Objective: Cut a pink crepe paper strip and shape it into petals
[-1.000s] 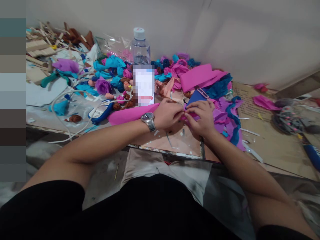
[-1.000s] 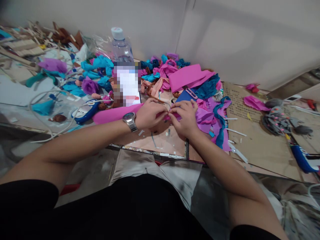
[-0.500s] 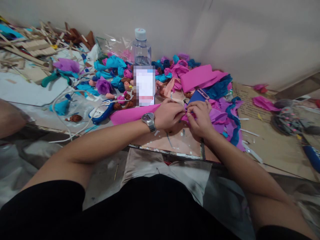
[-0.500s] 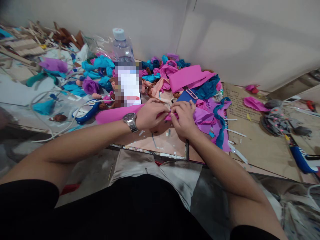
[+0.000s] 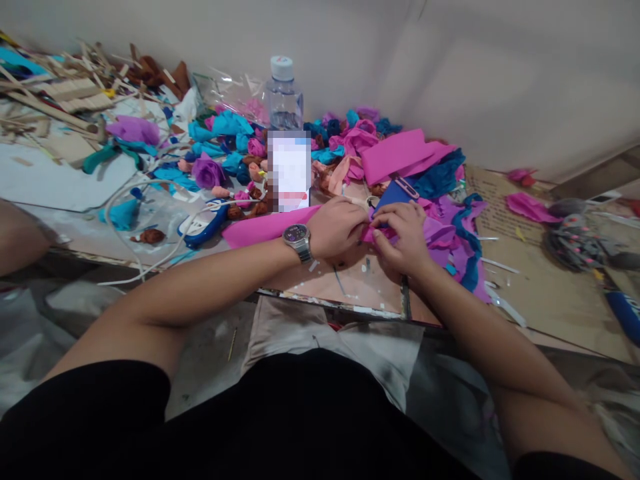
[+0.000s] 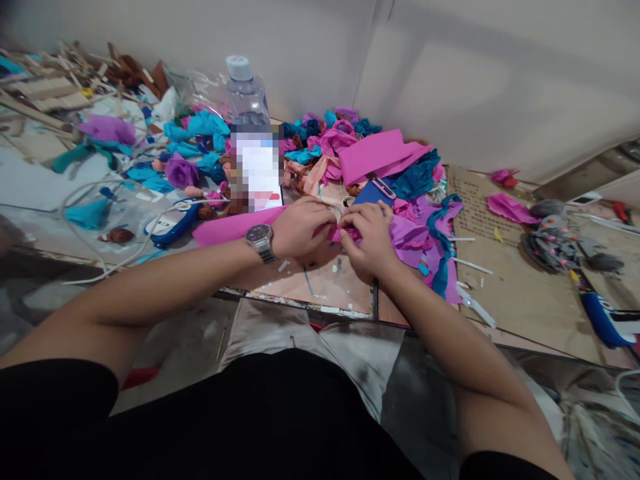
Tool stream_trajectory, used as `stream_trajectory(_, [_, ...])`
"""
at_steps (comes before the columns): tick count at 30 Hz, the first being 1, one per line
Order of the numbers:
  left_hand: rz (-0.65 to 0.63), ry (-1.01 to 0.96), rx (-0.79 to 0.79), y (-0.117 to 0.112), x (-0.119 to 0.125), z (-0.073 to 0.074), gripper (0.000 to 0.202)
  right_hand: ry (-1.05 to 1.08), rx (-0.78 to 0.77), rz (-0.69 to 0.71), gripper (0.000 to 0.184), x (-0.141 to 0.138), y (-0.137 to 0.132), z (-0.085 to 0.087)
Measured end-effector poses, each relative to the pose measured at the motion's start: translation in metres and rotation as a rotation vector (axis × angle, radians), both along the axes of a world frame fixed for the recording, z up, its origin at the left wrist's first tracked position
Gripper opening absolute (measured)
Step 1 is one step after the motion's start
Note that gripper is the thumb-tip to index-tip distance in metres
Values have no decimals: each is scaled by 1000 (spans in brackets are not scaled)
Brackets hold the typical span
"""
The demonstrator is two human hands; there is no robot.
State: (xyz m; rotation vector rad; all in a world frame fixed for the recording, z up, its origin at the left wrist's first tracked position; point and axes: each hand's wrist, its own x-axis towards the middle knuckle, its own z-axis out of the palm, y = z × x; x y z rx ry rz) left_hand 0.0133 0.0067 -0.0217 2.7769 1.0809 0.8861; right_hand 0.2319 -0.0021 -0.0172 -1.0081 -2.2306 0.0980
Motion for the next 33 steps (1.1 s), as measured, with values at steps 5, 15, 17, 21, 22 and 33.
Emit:
stream_trajectory(5, [58, 12, -51, -6, 1, 0, 24, -18, 29, -4, 8, 0, 0, -1])
stream_trajectory(15, [119, 91, -13, -5, -2, 9, 18, -55, 23, -69, 9, 2, 3, -3])
stream_trajectory(17, [127, 99, -2, -4, -2, 8, 17, -58, 12, -82, 10, 2, 4, -5])
stream_trajectory(21, [202, 100, 36, -3, -4, 7, 18, -40, 0, -86, 10, 3, 4, -5])
stream_trajectory(22, [222, 99, 44, -3, -4, 7, 18, -30, 3, -90, 10, 3, 5, -4])
stream_trajectory(33, [261, 119, 43, -1, -7, 10, 22, 40, 25, -124, 8, 14, 13, -2])
